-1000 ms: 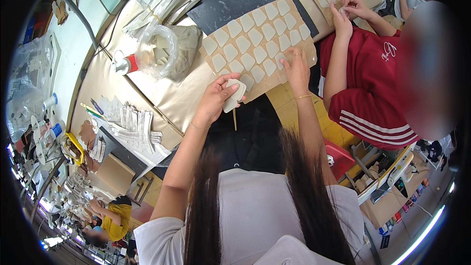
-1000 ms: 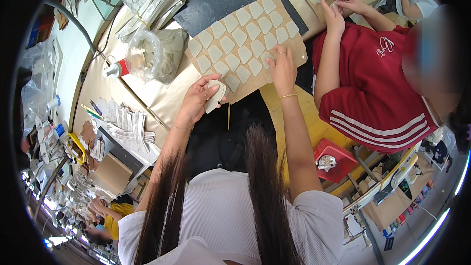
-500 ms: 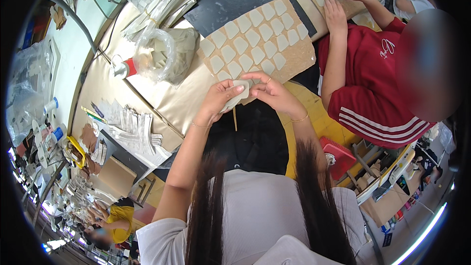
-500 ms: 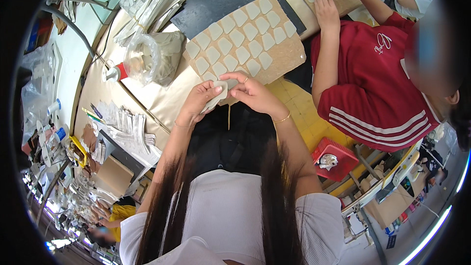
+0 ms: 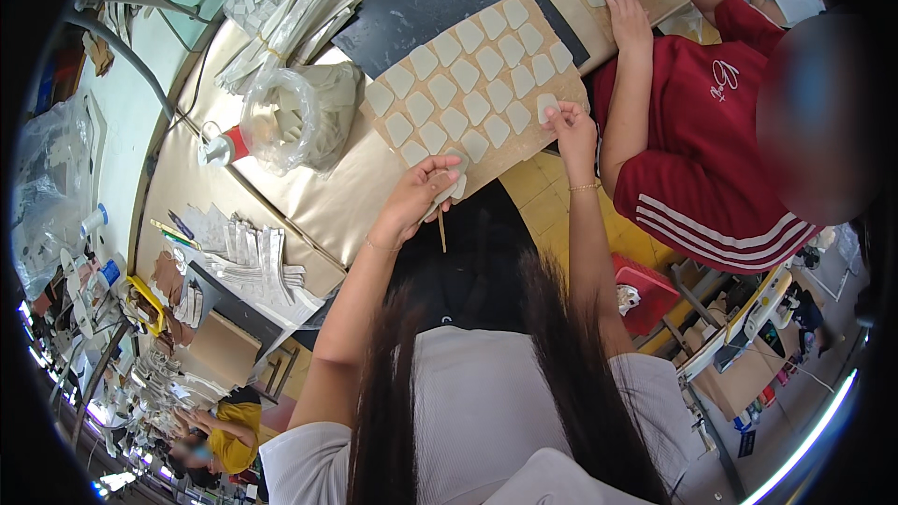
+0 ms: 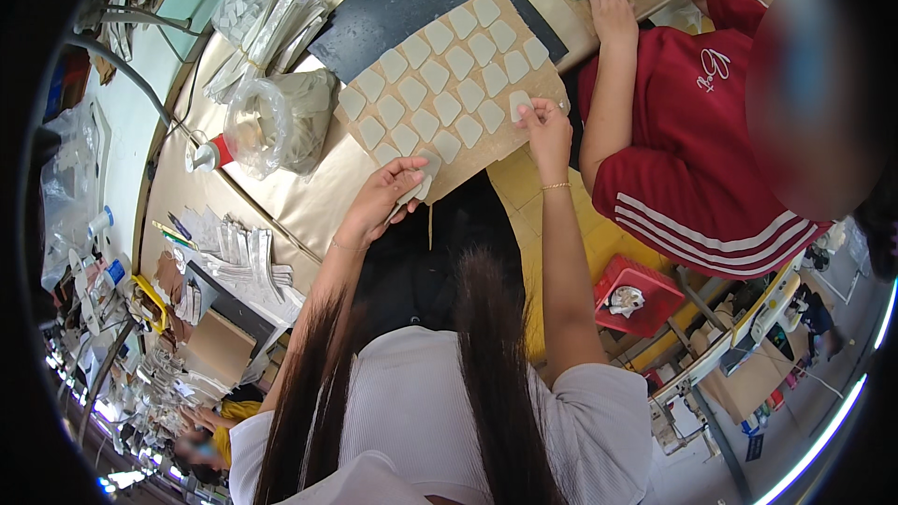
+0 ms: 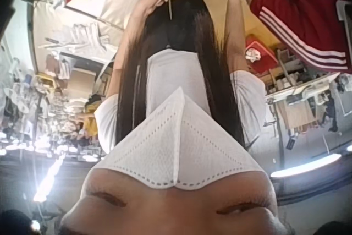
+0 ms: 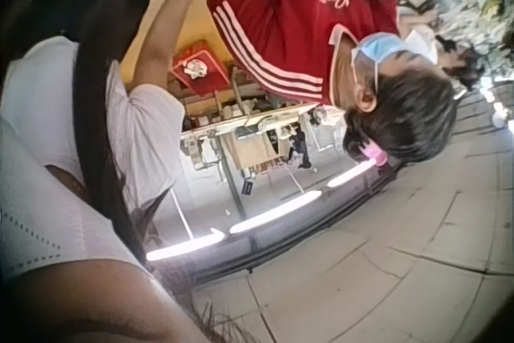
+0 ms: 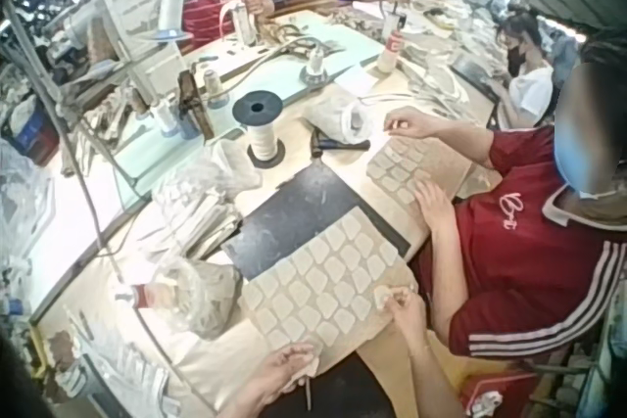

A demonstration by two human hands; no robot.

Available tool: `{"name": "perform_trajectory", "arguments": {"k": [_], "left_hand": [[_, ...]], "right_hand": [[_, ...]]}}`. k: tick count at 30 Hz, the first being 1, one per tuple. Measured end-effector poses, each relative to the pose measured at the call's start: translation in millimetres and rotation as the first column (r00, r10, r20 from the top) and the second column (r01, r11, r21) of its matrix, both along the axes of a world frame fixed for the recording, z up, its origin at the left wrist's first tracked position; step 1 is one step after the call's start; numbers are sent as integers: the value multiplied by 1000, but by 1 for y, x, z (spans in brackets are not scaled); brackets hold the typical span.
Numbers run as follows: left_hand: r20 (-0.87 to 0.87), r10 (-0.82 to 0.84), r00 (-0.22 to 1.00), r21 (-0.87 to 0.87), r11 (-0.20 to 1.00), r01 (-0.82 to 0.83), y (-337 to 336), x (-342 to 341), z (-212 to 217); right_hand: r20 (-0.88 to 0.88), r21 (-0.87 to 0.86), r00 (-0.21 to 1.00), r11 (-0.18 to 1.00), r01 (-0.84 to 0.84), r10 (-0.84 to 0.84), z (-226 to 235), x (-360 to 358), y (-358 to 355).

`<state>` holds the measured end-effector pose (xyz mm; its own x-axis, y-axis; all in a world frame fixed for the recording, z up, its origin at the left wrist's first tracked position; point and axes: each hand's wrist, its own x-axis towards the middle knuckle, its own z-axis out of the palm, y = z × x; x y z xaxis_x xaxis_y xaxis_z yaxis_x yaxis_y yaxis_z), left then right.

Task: The person arranges small white fabric pieces on a board, applies liquid from a squeeze bottle to the pieces, and then handles bundles of white fabric strips. The person works at a table in a workshop setting with other workers nearby.

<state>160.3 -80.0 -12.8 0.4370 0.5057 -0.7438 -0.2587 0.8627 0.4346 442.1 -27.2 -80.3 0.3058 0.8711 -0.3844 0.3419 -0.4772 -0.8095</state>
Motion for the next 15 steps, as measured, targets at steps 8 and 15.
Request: {"name": "perform_trajectory", "arguments": {"k": [8, 15], "left_hand": [[31, 8, 999, 39, 999, -9, -1, -3, -2], [12, 129, 992, 47, 991, -129, -1, 3, -8]], "right_hand": [[70, -29, 996, 998, -59, 61, 3, -7, 15], [387, -4, 910, 988, -157, 147, 1, -10, 14]]}}
